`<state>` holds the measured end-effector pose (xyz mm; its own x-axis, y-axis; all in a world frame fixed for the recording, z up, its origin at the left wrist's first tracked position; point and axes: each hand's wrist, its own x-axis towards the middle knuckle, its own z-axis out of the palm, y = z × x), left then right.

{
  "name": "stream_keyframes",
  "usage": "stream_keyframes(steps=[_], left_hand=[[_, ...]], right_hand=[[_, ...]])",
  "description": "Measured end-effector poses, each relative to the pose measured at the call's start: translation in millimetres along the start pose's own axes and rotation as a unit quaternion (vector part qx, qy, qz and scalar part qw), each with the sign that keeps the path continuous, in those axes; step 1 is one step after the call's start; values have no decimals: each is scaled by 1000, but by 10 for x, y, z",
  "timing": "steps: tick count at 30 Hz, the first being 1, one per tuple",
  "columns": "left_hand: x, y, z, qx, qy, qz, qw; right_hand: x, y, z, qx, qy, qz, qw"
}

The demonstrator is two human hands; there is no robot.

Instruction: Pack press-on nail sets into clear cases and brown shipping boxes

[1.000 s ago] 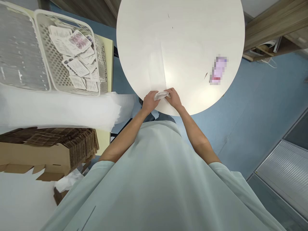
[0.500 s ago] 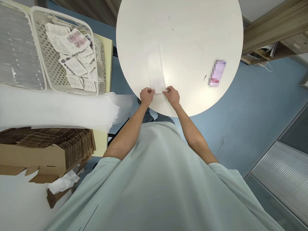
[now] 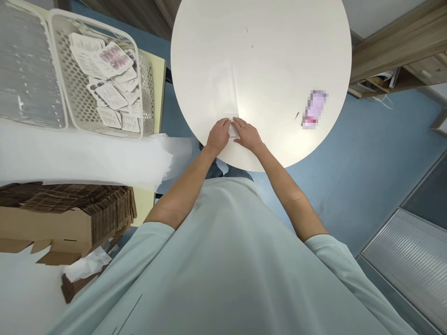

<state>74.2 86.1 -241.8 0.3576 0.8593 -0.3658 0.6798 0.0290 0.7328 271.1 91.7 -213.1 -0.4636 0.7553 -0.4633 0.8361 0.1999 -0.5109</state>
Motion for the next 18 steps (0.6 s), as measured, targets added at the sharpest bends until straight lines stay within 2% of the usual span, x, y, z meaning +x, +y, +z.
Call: stream_keyframes(steps=[4,10,14,18], left_hand=[[-150,-70,6,33,-17,20,999],[-711,-38,31,20,-49,20,998],[-906,-13,1,-31,-61,-34,997],[-811,17,-102,-78,-27,-127,988]], right_hand=[[-181,-58,121,-7,5,1,1000],[-709,-214,456,9,-2,-13,1000],[-890,-287,543,32,13,0,999],[-760,-320,432,64,30,59,996]])
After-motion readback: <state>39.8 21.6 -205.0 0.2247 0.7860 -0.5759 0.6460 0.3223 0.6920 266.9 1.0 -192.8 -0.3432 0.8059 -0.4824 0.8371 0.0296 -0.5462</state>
